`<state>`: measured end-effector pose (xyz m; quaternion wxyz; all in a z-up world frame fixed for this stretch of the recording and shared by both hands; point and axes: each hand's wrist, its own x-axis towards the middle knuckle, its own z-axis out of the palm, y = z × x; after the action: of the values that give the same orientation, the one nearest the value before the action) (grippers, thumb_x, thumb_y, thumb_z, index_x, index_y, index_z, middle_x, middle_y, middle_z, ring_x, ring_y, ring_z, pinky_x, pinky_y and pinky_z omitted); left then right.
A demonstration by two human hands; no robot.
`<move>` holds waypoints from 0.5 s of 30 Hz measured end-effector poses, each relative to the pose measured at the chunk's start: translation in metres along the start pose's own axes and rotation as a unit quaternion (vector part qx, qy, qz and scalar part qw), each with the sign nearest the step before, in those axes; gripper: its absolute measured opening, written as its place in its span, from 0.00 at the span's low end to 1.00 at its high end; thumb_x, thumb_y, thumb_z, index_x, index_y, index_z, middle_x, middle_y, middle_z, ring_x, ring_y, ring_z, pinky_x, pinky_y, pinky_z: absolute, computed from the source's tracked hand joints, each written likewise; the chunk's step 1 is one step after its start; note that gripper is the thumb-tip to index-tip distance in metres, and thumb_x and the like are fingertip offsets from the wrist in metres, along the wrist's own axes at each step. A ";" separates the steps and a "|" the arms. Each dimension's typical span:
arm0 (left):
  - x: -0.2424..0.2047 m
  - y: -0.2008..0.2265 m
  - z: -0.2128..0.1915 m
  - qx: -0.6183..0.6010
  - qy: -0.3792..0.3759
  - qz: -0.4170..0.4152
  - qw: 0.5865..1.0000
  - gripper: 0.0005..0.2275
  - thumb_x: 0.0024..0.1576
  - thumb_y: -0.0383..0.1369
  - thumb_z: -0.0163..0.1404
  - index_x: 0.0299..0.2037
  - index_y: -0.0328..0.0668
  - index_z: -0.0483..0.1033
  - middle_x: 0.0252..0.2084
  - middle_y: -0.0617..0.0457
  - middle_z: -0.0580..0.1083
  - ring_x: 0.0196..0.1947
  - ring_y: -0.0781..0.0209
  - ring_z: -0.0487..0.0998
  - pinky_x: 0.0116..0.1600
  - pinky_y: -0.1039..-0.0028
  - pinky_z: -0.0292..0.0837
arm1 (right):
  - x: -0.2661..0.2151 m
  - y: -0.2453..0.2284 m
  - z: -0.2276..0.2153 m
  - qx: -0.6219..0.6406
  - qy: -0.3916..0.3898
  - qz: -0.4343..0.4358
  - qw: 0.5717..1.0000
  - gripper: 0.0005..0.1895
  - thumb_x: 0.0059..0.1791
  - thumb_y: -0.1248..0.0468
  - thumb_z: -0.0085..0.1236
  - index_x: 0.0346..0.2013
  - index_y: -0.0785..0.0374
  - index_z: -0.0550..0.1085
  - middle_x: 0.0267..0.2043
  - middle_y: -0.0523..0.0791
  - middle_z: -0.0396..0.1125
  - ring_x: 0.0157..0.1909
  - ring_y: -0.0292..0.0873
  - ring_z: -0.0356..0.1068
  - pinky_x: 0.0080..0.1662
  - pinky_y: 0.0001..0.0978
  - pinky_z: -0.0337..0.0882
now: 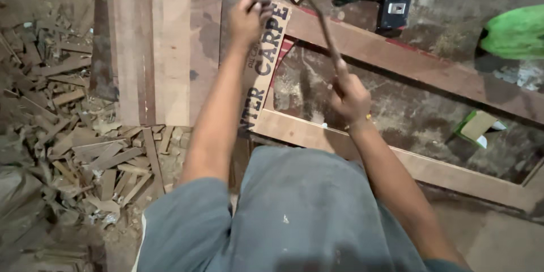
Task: The person hammers nails into a rectangular wooden frame using a hammer and nail set. They repeatedly reposition the frame on the workbench to access different sides and corners.
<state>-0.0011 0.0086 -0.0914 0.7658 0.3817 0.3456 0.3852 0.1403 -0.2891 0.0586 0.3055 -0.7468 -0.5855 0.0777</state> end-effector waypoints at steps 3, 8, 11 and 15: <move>-0.048 -0.009 -0.011 -0.017 0.055 -0.044 0.997 0.09 0.65 0.25 0.49 0.54 0.34 0.69 0.42 0.43 0.80 0.35 0.61 0.82 0.39 0.73 0.80 | -0.010 -0.003 0.000 0.023 0.011 0.001 1.000 0.42 0.48 0.69 0.58 0.76 0.45 0.57 0.34 0.52 0.69 0.32 0.52 0.71 0.38 0.43 0.73; -0.067 0.003 0.006 0.048 0.055 -0.041 0.997 0.06 0.64 0.27 0.54 0.46 0.31 0.78 0.36 0.51 0.79 0.31 0.67 0.78 0.35 0.74 0.77 | -0.017 -0.002 0.012 -0.096 -0.142 0.142 0.975 0.41 0.49 0.68 0.57 0.78 0.49 0.57 0.36 0.55 0.72 0.36 0.61 0.73 0.40 0.49 0.72; -0.074 0.009 0.022 0.108 0.040 0.010 0.993 0.07 0.59 0.25 0.54 0.46 0.36 0.78 0.38 0.53 0.80 0.33 0.67 0.81 0.38 0.75 0.80 | -0.026 -0.005 0.004 -0.029 -0.130 0.188 0.973 0.40 0.52 0.64 0.57 0.78 0.51 0.54 0.38 0.58 0.72 0.37 0.63 0.74 0.41 0.50 0.73; -0.073 0.017 0.042 0.285 0.039 0.164 0.944 0.07 0.56 0.26 0.58 0.43 0.41 0.80 0.39 0.53 0.80 0.38 0.57 0.81 0.44 0.69 0.78 | -0.037 -0.013 -0.015 0.023 -0.111 0.207 0.972 0.41 0.52 0.63 0.55 0.78 0.53 0.50 0.39 0.60 0.73 0.37 0.63 0.74 0.41 0.49 0.73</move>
<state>-0.0064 -0.0596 -0.0399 0.5369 0.6201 0.4035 0.4054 0.1256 -0.3266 0.0685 0.2327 -0.8317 -0.4461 0.2347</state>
